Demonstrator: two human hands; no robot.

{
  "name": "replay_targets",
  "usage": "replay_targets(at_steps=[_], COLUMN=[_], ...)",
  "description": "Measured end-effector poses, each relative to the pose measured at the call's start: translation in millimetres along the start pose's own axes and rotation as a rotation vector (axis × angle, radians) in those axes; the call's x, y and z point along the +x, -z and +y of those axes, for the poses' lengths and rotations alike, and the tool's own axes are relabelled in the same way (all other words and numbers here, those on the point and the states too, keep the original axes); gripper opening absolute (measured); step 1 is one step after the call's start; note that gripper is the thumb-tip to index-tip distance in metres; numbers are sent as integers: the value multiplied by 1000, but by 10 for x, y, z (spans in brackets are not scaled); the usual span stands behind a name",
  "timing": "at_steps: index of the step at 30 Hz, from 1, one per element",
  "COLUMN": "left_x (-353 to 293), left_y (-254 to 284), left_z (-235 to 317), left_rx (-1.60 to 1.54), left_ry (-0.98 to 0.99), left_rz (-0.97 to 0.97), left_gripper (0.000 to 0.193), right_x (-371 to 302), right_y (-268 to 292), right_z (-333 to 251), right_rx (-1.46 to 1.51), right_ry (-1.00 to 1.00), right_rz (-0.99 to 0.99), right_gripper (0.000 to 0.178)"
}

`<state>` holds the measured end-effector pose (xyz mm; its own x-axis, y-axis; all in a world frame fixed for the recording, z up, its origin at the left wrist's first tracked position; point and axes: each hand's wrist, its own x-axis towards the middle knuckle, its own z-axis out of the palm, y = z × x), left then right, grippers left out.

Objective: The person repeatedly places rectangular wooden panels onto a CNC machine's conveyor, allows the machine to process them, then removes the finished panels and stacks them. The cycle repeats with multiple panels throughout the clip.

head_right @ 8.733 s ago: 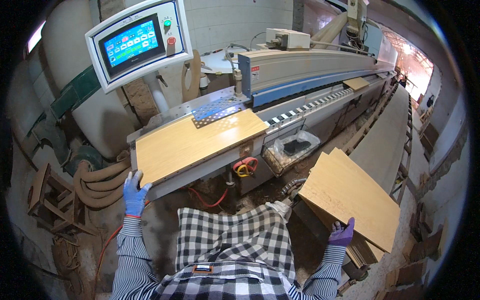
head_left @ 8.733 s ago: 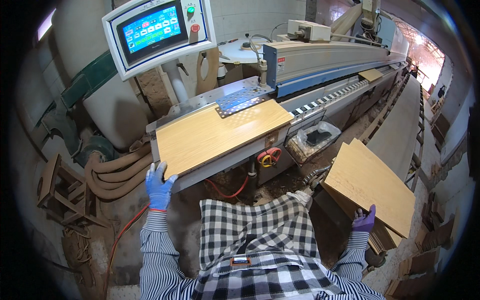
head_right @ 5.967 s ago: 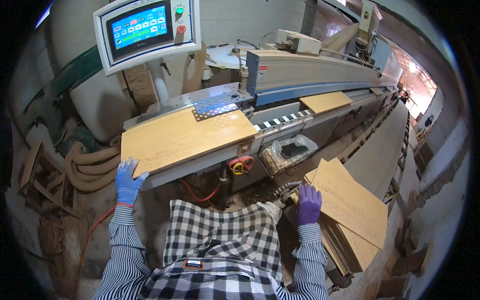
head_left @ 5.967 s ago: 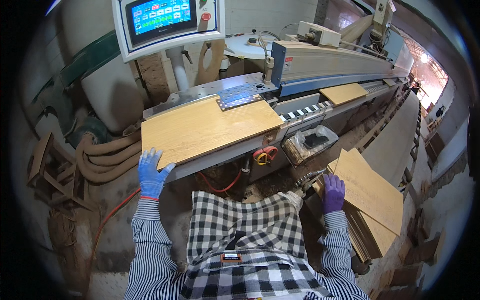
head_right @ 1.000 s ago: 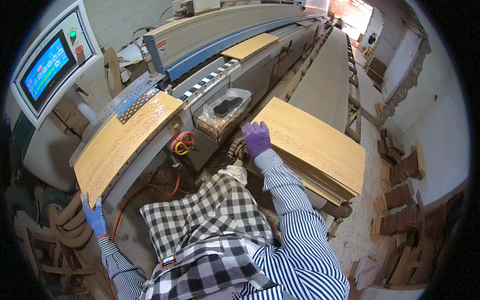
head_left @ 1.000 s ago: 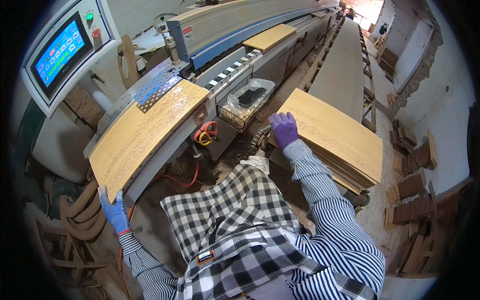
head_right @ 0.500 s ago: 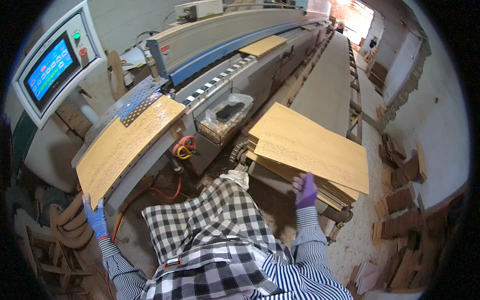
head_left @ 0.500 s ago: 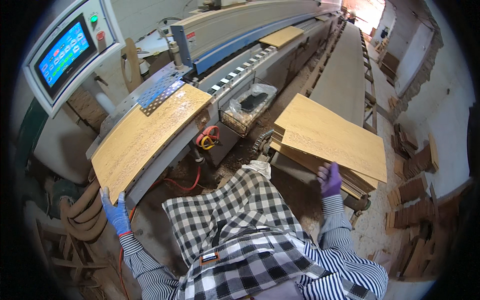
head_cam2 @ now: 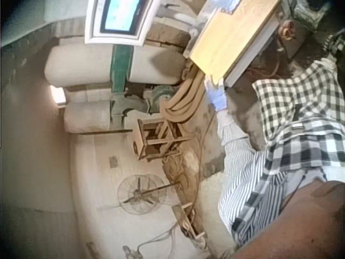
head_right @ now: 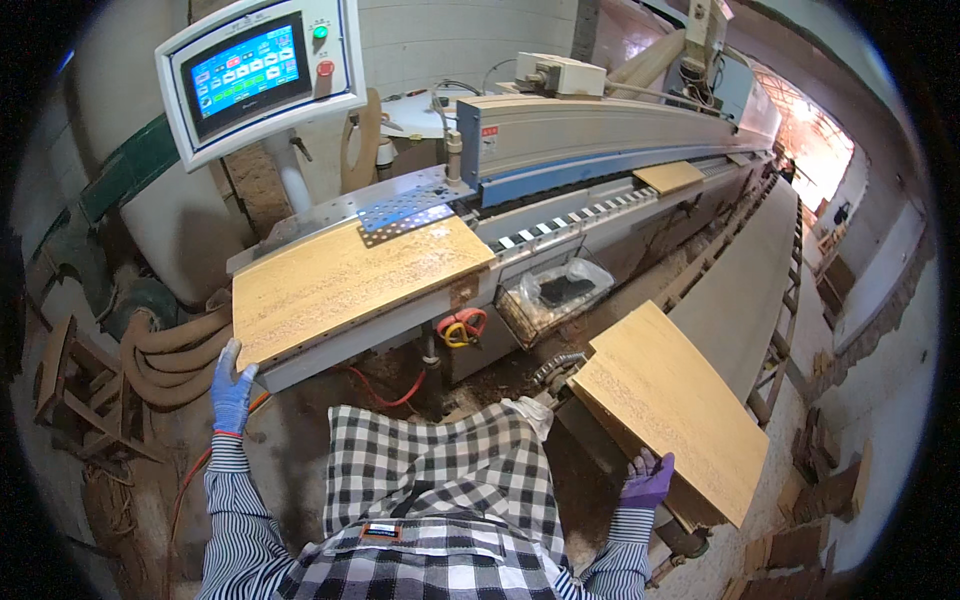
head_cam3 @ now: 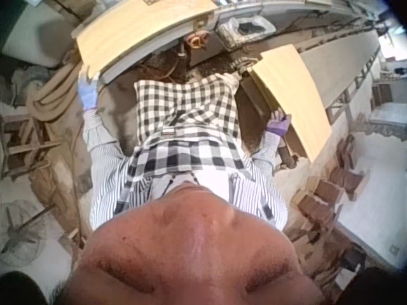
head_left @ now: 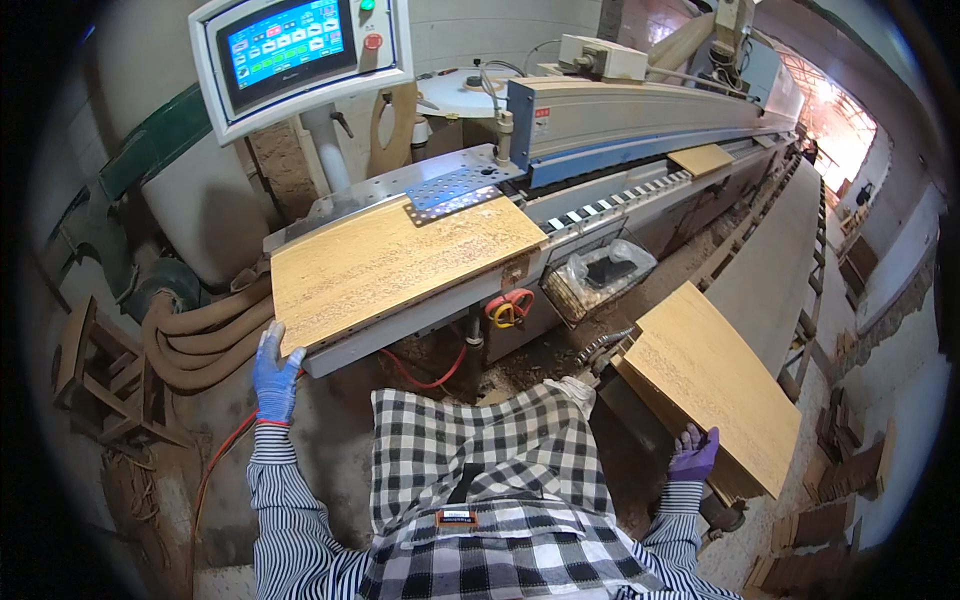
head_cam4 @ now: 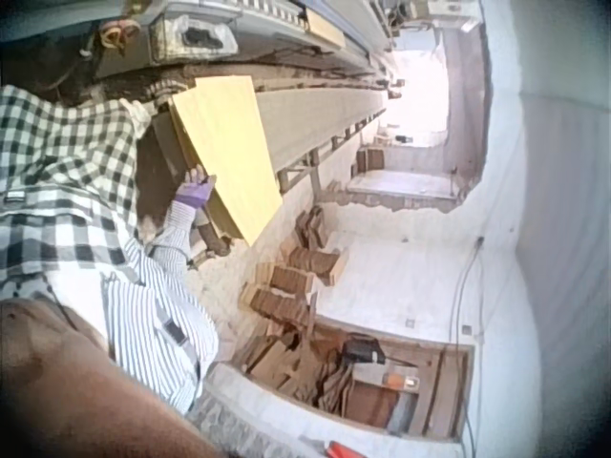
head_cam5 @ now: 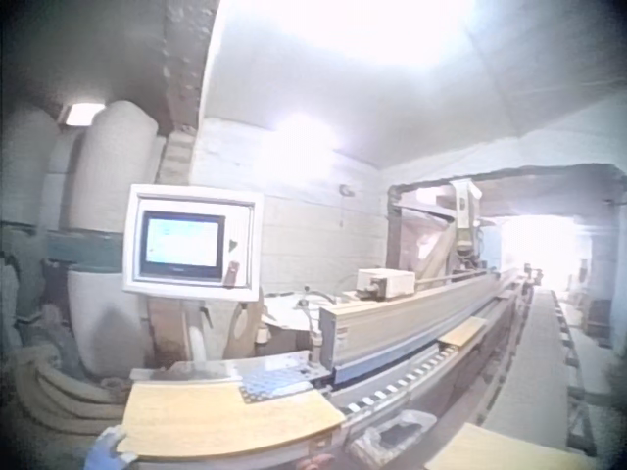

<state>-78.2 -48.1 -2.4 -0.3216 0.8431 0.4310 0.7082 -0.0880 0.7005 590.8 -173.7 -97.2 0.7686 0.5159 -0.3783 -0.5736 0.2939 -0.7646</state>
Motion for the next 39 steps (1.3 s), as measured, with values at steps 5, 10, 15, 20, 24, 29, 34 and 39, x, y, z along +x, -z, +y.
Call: replay_targets(at_steps=[5, 10, 15, 20, 24, 29, 34, 39], left_x=[-6, 8, 18, 17, 41, 40, 104, 195], left_y=[6, 12, 16, 29, 23, 38, -74, -466], left_z=[-17, -55, -9, 24, 4, 55, 146, 292], left_rx=[-11, 20, -4, 16, 41, -46, 64, 290], left_ry=[-25, -29, 3, 3, 1, 16, 8, -91], left_rz=[15, 4, -4, -11, -22, -18, -13, 35], left_gripper=[54, 54, 55, 56, 56, 56, 61, 66], right_x=[85, 23, 43, 77, 243, 19, 94, 210], right_y=[72, 42, 75, 149, 371, 223, 321, 389], right_z=[0, -3, -17, -44, -23, -105, -115, -164], right_rx=[-12, 60, 71, 88, 82, 98, 117, 175], right_ry=[-6, -21, -14, -68, -102, -55, 47, 114], right_rz=[10, 26, 20, 15, -2, 35, 109, 206], right_gripper=[43, 45, 48, 48, 49, 50, 60, 64])
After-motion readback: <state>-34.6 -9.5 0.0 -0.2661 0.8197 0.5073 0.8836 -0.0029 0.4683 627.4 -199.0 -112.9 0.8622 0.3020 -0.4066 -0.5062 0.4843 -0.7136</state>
